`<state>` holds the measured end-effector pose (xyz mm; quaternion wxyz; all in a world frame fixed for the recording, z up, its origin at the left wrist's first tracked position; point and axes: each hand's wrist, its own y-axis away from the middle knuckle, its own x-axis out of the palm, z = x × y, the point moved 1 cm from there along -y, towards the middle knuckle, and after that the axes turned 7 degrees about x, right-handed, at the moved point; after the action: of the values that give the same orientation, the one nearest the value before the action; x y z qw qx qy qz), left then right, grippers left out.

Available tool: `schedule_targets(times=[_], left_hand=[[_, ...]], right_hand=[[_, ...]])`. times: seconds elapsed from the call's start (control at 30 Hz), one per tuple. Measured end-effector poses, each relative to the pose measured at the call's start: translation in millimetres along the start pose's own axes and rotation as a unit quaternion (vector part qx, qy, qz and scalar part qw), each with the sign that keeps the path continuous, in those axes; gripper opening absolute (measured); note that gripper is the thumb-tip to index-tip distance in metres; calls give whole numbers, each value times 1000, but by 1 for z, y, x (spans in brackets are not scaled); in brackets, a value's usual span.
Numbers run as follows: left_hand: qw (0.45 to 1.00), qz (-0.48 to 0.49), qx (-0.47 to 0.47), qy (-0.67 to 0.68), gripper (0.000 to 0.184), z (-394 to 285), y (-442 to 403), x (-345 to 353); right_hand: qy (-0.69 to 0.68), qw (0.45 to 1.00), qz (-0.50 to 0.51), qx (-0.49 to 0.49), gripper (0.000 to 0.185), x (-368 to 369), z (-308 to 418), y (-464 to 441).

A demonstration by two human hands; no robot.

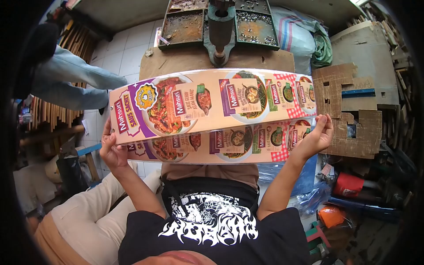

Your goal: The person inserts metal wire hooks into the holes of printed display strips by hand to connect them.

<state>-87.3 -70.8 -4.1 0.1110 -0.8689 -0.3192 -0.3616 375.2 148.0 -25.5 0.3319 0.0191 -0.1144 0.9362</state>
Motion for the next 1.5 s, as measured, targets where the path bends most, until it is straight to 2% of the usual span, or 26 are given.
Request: schedule_targets(times=[0.23, 0.3, 0.33, 0.37, 0.47, 0.5, 0.57, 0.63, 0.7, 0.8, 0.97, 1.1, 1.5], left_hand=[[999, 27, -16, 24, 67, 6, 7, -2], [998, 49, -39, 8, 71, 10, 12, 0], [997, -24, -20, -72, 80, 17, 17, 0], [997, -28, -20, -73, 80, 20, 22, 10], [990, 52, -105, -72, 91, 25, 38, 32], [979, 125, -155, -54, 90, 24, 41, 37], [964, 160, -192, -88, 87, 40, 54, 42], [941, 196, -269, -63, 85, 45, 63, 51], [908, 295, -285, -84, 84, 55, 68, 45], [891, 304, -326, -82, 82, 63, 65, 43], [868, 357, -337, -69, 77, 67, 58, 35], [861, 349, -363, -76, 77, 64, 57, 31], [865, 353, -352, -60, 81, 62, 52, 28]], right_hand=[[-44, 997, -61, 34, 19, -15, -5, -28], [-117, 983, -124, 69, 21, -23, -1, -33], [-115, 984, -123, 62, 26, -40, -13, -47], [-117, 978, -144, 94, 30, -48, -12, -49], [-101, 978, -145, 113, 33, -102, -35, -75], [-95, 979, -138, 116, 34, -124, -43, -84], [-67, 983, -101, 135, 34, -173, -55, -103], [-41, 980, -118, 152, 31, -222, -66, -121], [-64, 966, -148, 202, 22, -265, -65, -134], [-38, 963, -176, 203, 21, -295, -59, -135], [-22, 961, -199, 191, 17, -293, -40, -127], [-11, 963, -195, 185, 15, -289, -34, -134], [4, 958, -210, 197, 16, -277, -18, -124]])
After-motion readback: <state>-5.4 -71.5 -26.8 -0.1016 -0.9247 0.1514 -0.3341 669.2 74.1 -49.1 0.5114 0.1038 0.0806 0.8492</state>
